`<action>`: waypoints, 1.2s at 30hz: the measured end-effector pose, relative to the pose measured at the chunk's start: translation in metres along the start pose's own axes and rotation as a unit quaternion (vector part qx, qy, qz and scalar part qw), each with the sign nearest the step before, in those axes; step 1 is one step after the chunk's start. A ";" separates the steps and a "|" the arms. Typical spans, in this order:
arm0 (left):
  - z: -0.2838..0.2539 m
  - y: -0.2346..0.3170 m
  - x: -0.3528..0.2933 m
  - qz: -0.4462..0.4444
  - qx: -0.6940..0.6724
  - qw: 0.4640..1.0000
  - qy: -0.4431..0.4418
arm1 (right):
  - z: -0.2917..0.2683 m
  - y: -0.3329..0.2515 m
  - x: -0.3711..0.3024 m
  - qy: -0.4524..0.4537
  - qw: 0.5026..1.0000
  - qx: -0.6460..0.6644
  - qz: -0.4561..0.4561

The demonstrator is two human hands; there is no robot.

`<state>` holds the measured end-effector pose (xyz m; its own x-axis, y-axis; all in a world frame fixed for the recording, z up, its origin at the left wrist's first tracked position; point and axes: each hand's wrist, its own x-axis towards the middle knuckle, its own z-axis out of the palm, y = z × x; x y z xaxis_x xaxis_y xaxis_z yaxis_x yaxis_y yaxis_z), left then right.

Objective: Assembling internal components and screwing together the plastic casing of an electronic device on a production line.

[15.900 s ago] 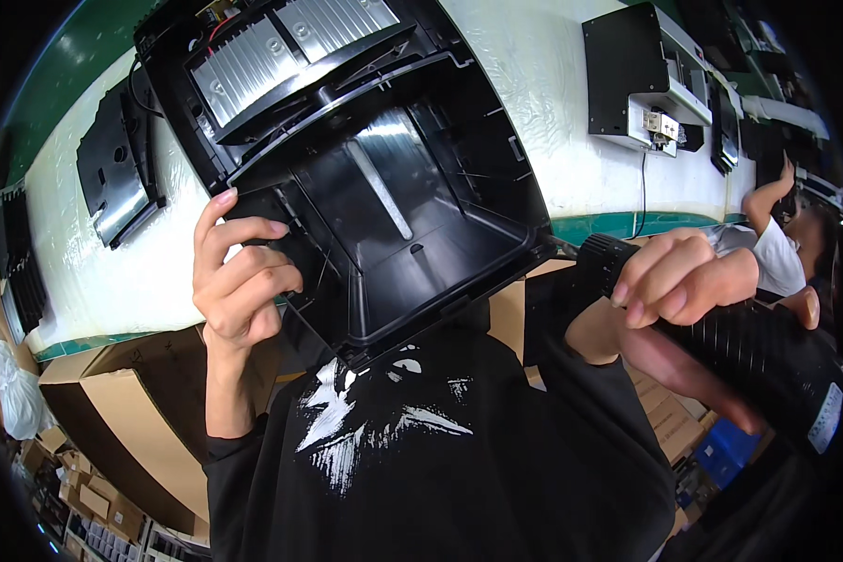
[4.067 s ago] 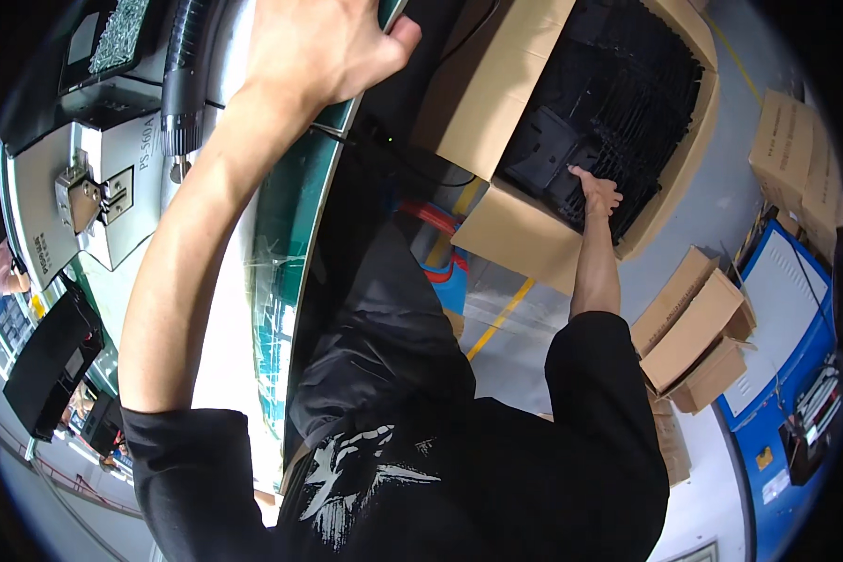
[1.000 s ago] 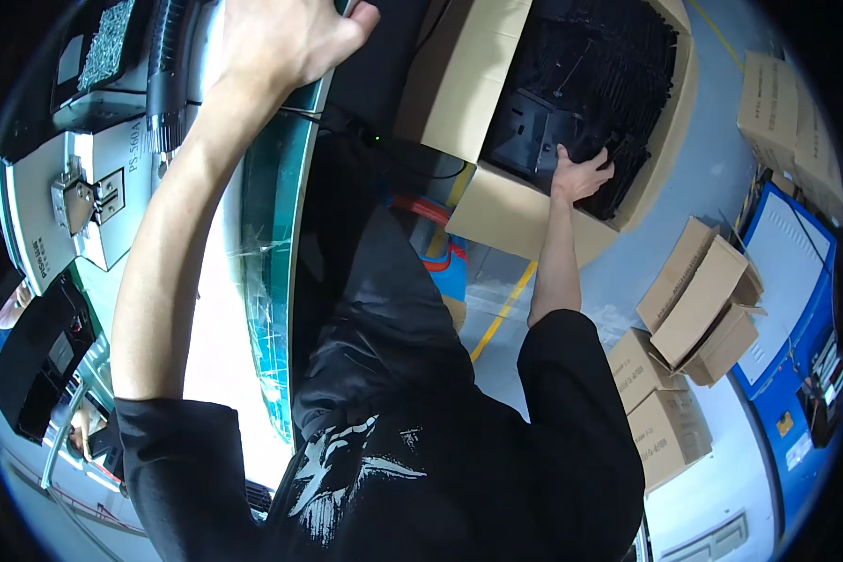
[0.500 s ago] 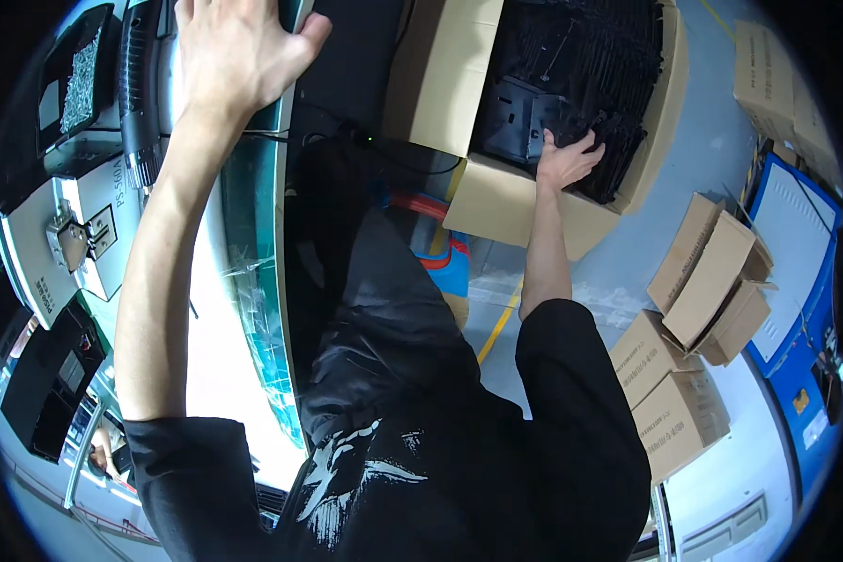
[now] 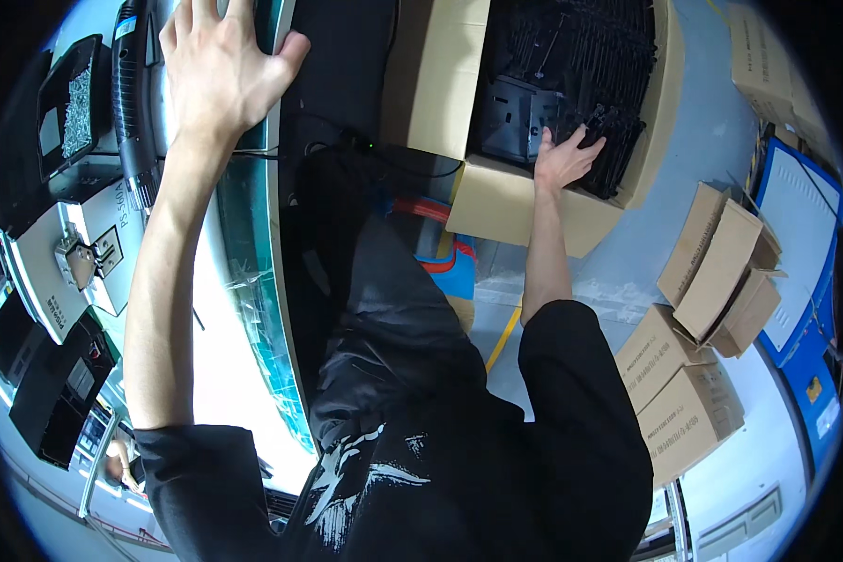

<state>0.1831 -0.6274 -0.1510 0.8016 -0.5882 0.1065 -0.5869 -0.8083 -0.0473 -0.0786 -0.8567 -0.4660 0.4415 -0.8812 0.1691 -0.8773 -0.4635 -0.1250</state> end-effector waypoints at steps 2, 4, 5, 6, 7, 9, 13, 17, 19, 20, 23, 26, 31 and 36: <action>0.000 0.000 0.000 0.002 -0.015 1.000 0.003 | -0.001 -0.005 -0.001 -0.007 1.000 -0.031 0.000; -0.002 0.002 0.001 -0.002 -0.015 1.000 -0.002 | -0.003 -0.012 0.002 -0.014 0.998 -0.061 -0.002; -0.004 0.003 0.001 -0.005 -0.016 1.000 -0.008 | -0.003 -0.016 0.004 -0.028 0.996 -0.077 0.020; -0.004 0.002 0.000 -0.004 -0.014 1.000 -0.008 | -0.002 -0.020 0.007 -0.042 0.994 -0.093 0.042; -0.004 0.002 -0.001 -0.005 -0.014 1.000 -0.005 | -0.001 -0.023 0.011 -0.043 0.994 -0.092 0.043; -0.003 0.004 -0.001 -0.001 -0.016 1.000 -0.002 | 0.001 -0.023 0.023 -0.055 0.988 -0.090 0.116; 0.000 0.003 -0.003 0.000 -0.015 1.000 0.001 | 0.005 -0.027 0.030 -0.062 0.984 -0.067 0.155; 0.000 0.003 -0.002 -0.003 -0.018 1.000 0.000 | 0.023 -0.015 0.036 -0.021 0.981 -0.091 0.170; 0.003 -0.005 -0.004 0.002 -0.020 1.000 0.003 | 0.032 -0.013 0.033 0.000 0.981 -0.098 0.169; 0.002 -0.004 -0.003 0.000 -0.020 1.000 0.007 | 0.030 -0.010 0.032 0.002 0.981 -0.096 0.167; 0.003 -0.005 -0.001 0.033 -0.030 0.998 0.036 | 0.017 -0.002 0.023 0.037 0.989 -0.026 0.138; 0.006 -0.008 0.000 0.027 -0.033 0.999 0.033 | 0.012 -0.001 0.020 0.040 0.992 0.012 0.118; 0.002 -0.007 -0.002 0.010 -0.020 1.000 0.008 | 0.004 -0.006 0.029 -0.029 0.991 -0.026 0.127; 0.001 0.000 0.001 0.000 -0.010 1.000 -0.007 | -0.002 -0.002 0.009 -0.002 0.998 0.007 0.065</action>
<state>0.1836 -0.6282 -0.1516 0.8029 -0.5891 0.0916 -0.5893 -0.8075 -0.0276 -0.0735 -0.8634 -0.4620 0.3252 -0.9341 0.1470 -0.9243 -0.3468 -0.1591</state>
